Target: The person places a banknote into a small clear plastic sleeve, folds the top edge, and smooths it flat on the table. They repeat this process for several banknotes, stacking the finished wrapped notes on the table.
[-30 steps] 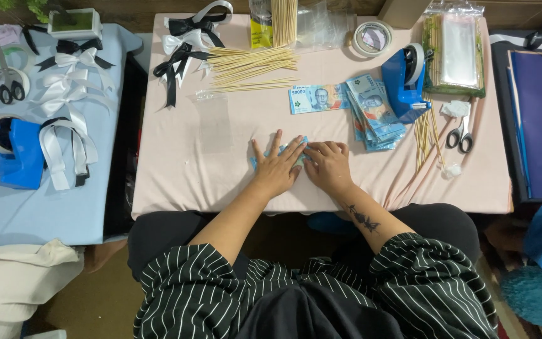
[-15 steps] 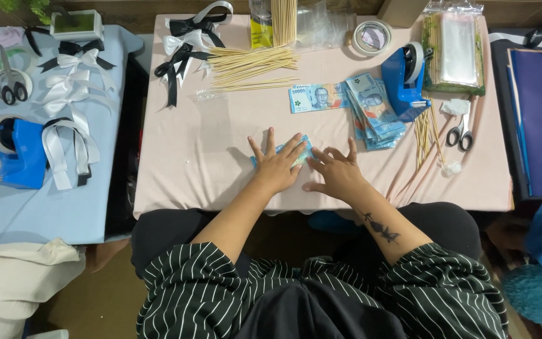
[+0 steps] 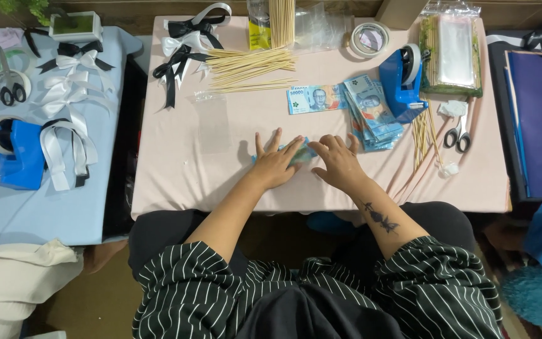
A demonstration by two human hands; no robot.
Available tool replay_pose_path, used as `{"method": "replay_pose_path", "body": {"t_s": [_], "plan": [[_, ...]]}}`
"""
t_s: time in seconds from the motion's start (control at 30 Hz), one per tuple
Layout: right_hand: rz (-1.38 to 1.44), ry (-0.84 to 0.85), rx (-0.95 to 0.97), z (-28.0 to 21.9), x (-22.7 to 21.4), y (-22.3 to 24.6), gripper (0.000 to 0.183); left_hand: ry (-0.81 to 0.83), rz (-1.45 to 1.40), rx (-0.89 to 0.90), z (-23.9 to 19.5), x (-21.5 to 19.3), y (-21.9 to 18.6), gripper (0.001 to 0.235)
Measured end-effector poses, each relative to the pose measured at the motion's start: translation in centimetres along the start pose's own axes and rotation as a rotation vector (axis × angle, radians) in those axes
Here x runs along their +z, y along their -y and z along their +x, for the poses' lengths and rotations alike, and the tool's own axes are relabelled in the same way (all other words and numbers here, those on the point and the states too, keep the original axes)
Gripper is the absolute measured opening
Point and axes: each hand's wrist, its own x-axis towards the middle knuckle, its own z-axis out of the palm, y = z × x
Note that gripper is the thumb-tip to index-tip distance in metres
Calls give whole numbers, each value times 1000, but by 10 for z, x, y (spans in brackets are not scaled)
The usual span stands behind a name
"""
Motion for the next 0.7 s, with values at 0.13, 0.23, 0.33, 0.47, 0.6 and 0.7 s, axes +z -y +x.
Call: {"method": "replay_pose_path", "body": {"t_s": [0.13,0.23,0.33,0.47,0.6,0.7], "plan": [[64,-114,-91,9,12,-10,26,20,-81,42,7,0,6,65],[372,-211,-65,17,9,-28,10,41,-254,84,1,-18,8,66],[716,-276,59,15,-4,-43,22,-153,-462,184,2,-22,16,84],[887,-205,215,12,-19,-47,27,-243,-550,-120,7,-12,34,37],[264,-389,114,15,13,-53,56,-419,-12,-77,13,13,47,83],[-140,-559,3,24,38,-29,73,-309,14,20,-3,8,9,67]]}}
